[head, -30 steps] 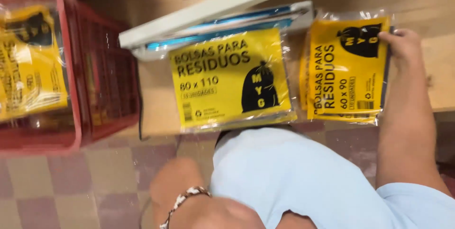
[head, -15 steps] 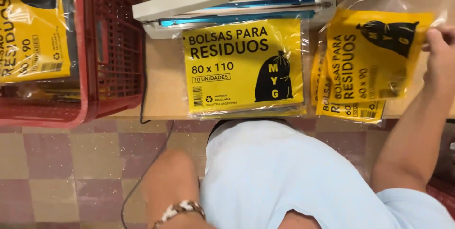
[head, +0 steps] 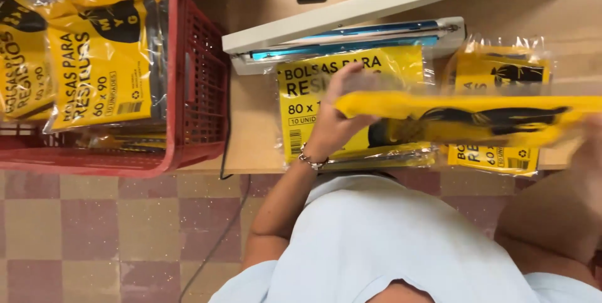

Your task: Sealing the packaging of plastic trash bags using a manual heat sealer and sorting them into bins.

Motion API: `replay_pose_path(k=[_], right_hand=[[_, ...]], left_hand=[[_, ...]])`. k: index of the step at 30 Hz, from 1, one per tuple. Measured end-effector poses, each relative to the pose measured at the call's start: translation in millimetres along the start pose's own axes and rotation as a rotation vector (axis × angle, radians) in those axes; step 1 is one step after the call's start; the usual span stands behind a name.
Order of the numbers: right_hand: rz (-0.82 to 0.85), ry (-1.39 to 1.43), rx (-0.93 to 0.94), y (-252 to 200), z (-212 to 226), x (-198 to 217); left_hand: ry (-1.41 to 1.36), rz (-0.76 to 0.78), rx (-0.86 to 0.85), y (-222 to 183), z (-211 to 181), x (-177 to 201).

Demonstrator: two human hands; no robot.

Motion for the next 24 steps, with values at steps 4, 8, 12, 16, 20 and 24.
replay_pose_path(k=[4, 8, 12, 16, 20, 24], right_hand=[[0.031, 0.106, 0.02, -13.1, -6.1, -81.3], [0.081, 0.098, -0.247, -16.0, -46.5, -160.0], [0.125, -0.049, -0.512, -10.0, -78.1, -195.9], [0.181, -0.12, -0.62, 4.0, -95.8, -212.7], [0.153, -0.023, -0.607, 14.6, -111.8, -224.3], [0.119, -0.071, -0.535, 23.8, -138.5, -234.9]], left_hand=[[0.01, -0.359, -0.096, -5.7, 25.1, 41.3], [0.262, -0.464, 0.082, 11.5, 77.6, 77.6], [0.435, -0.491, 0.191, 32.0, 148.7, 115.7], [0.632, -0.565, 0.242, 46.0, 162.0, 131.7], [0.701, -0.622, 0.25, 55.0, 173.7, 142.6], [0.749, -0.65, 0.325, 62.9, 161.3, 139.4]])
Point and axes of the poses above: each hand's wrist, its own y-axis towards the middle knuckle, its own x-axis out of the back of the hand, z = x × y, the point moved 2 cm from there along y, towards the middle knuckle, and after that the axes turned 9 degrees about -z, right-handed, at the moved point
